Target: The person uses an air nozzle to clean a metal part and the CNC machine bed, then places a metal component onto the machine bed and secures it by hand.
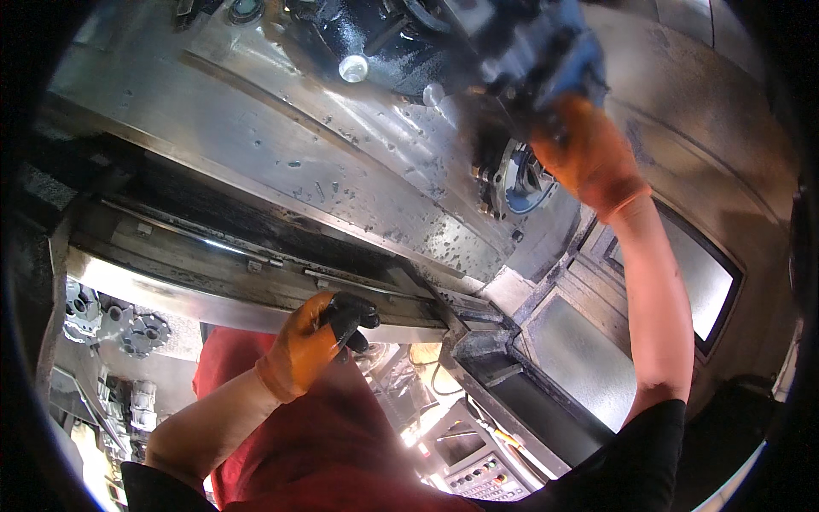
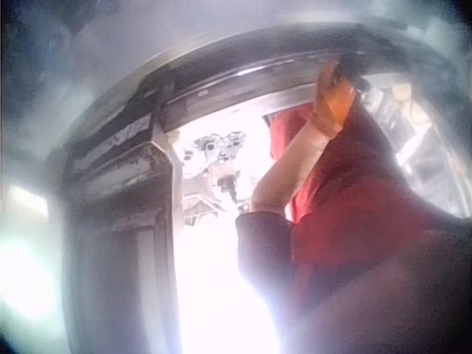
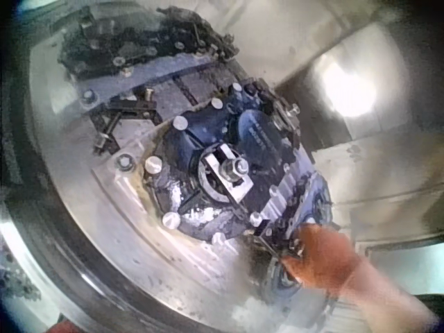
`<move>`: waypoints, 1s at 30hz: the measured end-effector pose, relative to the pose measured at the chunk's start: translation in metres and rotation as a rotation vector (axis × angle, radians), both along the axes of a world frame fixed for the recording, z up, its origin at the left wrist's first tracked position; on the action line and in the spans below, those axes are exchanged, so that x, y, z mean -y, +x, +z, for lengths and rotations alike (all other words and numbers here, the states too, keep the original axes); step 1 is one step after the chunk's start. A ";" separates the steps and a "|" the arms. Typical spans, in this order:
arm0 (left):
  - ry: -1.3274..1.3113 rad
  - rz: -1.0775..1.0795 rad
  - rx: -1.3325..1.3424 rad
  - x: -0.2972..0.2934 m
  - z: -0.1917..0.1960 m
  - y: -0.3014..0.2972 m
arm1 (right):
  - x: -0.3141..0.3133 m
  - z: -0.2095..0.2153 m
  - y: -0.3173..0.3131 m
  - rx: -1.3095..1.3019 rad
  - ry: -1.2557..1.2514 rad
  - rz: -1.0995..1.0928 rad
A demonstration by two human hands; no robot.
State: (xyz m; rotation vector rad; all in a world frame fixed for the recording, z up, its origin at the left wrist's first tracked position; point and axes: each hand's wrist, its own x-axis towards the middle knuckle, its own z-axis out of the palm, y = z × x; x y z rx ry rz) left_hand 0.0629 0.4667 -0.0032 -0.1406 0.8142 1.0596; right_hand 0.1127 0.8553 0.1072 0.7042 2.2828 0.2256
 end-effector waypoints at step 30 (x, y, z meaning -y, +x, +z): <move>0.022 -0.012 0.003 -0.014 0.003 0.010 | -0.017 -0.009 0.011 -0.201 -0.141 -0.031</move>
